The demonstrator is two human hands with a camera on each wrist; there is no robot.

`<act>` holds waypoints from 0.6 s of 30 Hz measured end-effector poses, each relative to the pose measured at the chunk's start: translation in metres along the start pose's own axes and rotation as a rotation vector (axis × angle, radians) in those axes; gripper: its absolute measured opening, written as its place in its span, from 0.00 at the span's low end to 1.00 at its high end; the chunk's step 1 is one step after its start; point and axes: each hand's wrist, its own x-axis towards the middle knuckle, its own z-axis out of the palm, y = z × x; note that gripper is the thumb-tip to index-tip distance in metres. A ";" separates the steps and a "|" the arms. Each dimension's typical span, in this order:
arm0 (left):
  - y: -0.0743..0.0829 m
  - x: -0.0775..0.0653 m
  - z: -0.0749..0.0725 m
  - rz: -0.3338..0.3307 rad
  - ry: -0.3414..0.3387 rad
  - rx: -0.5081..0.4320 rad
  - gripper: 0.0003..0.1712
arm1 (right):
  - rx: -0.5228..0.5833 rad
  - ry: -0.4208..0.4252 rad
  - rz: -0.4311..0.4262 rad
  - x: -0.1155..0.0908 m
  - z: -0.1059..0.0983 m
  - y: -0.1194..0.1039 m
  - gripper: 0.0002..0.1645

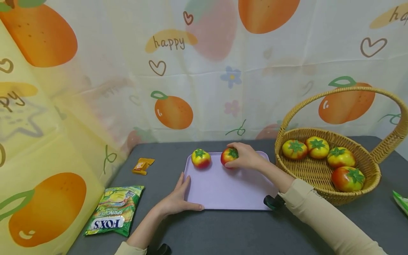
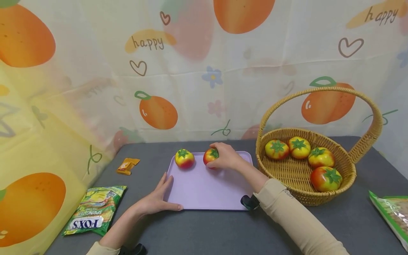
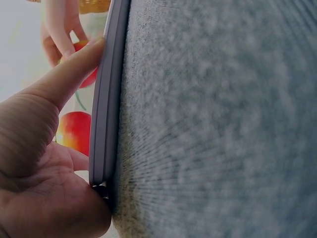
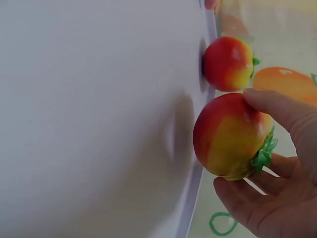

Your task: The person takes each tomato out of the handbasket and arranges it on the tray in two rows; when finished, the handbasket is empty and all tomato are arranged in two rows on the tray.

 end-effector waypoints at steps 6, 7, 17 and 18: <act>-0.002 -0.001 0.002 -0.020 -0.003 -0.006 0.68 | 0.001 -0.044 0.011 0.008 0.007 -0.001 0.42; -0.002 -0.001 0.002 -0.021 -0.003 -0.006 0.68 | -0.001 -0.049 0.016 0.009 0.008 -0.001 0.42; 0.000 0.001 0.001 -0.013 -0.003 0.000 0.67 | 0.001 -0.047 0.048 0.019 0.012 -0.005 0.42; 0.001 0.001 0.000 -0.015 -0.003 0.003 0.67 | 0.001 -0.048 0.050 0.020 0.012 -0.005 0.42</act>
